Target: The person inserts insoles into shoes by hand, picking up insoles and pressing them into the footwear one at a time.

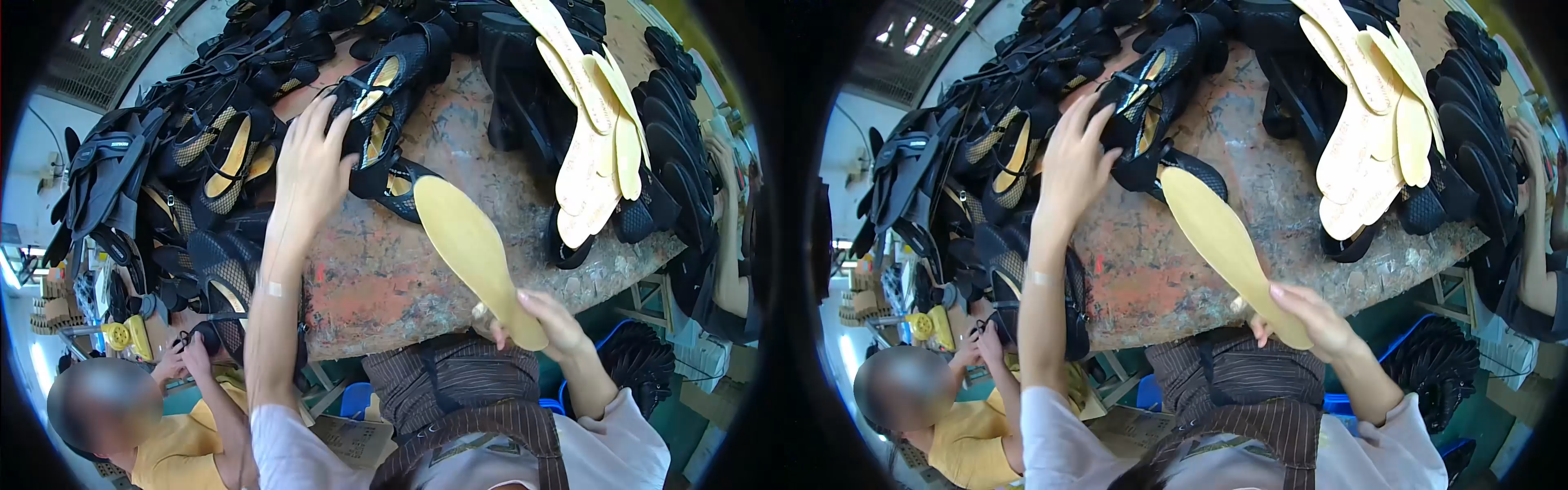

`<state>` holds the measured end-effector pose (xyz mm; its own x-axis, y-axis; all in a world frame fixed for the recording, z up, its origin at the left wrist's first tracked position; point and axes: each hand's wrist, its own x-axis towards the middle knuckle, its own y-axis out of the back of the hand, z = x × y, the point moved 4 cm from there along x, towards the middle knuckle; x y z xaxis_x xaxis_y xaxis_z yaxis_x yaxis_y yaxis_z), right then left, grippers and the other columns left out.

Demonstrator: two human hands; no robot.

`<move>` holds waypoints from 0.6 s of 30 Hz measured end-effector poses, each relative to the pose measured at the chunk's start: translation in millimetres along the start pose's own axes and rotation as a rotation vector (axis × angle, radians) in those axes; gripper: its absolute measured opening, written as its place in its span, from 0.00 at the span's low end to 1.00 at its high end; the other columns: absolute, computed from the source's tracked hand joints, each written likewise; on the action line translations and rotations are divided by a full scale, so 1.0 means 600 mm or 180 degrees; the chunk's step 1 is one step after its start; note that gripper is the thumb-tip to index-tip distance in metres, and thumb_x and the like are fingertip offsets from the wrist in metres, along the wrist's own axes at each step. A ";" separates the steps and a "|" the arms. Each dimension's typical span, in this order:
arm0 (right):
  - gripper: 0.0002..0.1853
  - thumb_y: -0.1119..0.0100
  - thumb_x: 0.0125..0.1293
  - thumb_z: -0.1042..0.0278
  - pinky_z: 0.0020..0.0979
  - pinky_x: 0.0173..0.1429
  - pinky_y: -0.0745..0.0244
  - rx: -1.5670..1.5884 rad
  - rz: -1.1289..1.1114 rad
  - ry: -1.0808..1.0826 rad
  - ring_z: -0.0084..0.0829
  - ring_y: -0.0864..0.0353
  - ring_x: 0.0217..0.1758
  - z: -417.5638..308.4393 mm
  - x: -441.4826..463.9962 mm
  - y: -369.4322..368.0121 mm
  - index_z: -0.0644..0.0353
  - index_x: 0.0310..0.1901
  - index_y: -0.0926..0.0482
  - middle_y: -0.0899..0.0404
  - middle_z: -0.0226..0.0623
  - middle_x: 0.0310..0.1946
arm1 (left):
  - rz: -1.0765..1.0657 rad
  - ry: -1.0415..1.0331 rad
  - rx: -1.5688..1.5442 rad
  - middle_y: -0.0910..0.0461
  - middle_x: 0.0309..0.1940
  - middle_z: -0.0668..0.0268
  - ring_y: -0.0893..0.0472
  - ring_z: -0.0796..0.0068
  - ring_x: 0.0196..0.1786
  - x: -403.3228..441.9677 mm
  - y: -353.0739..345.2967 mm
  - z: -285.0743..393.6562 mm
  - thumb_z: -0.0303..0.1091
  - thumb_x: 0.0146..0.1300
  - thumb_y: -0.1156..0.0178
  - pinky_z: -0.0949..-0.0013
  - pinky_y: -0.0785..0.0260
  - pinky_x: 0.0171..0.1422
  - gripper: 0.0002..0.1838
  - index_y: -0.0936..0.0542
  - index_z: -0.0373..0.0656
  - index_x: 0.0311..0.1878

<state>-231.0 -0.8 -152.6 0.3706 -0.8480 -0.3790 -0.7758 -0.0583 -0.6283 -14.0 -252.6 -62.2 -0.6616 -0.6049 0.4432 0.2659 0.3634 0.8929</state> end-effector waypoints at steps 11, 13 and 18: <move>0.27 0.59 0.85 0.55 0.34 0.48 0.16 0.0101 0.0302 0.0040 0.33 0.16 0.44 0.014 0.006 0.046 0.73 0.69 0.30 0.20 0.45 0.46 | -0.0550 0.1371 0.0922 0.14 0.33 0.55 0.14 0.50 0.40 0.000 0.051 -0.095 0.39 0.62 0.32 0.52 0.23 0.46 0.09 0.14 0.44 0.41; 0.27 0.58 0.85 0.55 0.34 0.48 0.16 -0.0018 0.0225 0.0065 0.33 0.16 0.44 0.009 0.020 0.047 0.72 0.69 0.30 0.20 0.44 0.47 | -0.1379 0.1696 0.1052 0.14 0.31 0.54 0.13 0.49 0.38 -0.058 0.043 -0.088 0.43 0.62 0.32 0.52 0.22 0.46 0.12 0.13 0.44 0.39; 0.27 0.57 0.84 0.54 0.33 0.49 0.16 -0.0125 0.0158 0.0180 0.32 0.16 0.45 0.000 0.036 0.047 0.71 0.70 0.30 0.20 0.42 0.51 | -0.2069 0.1699 0.0838 0.13 0.30 0.53 0.13 0.50 0.38 -0.073 0.018 -0.058 0.48 0.62 0.30 0.54 0.22 0.44 0.16 0.12 0.46 0.42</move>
<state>-245.0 -20.8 -178.8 0.3027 -0.8786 -0.3693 -0.8123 -0.0351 -0.5821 42.0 -246.6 -69.0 -0.1922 -0.9752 -0.1096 -0.2631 -0.0564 0.9631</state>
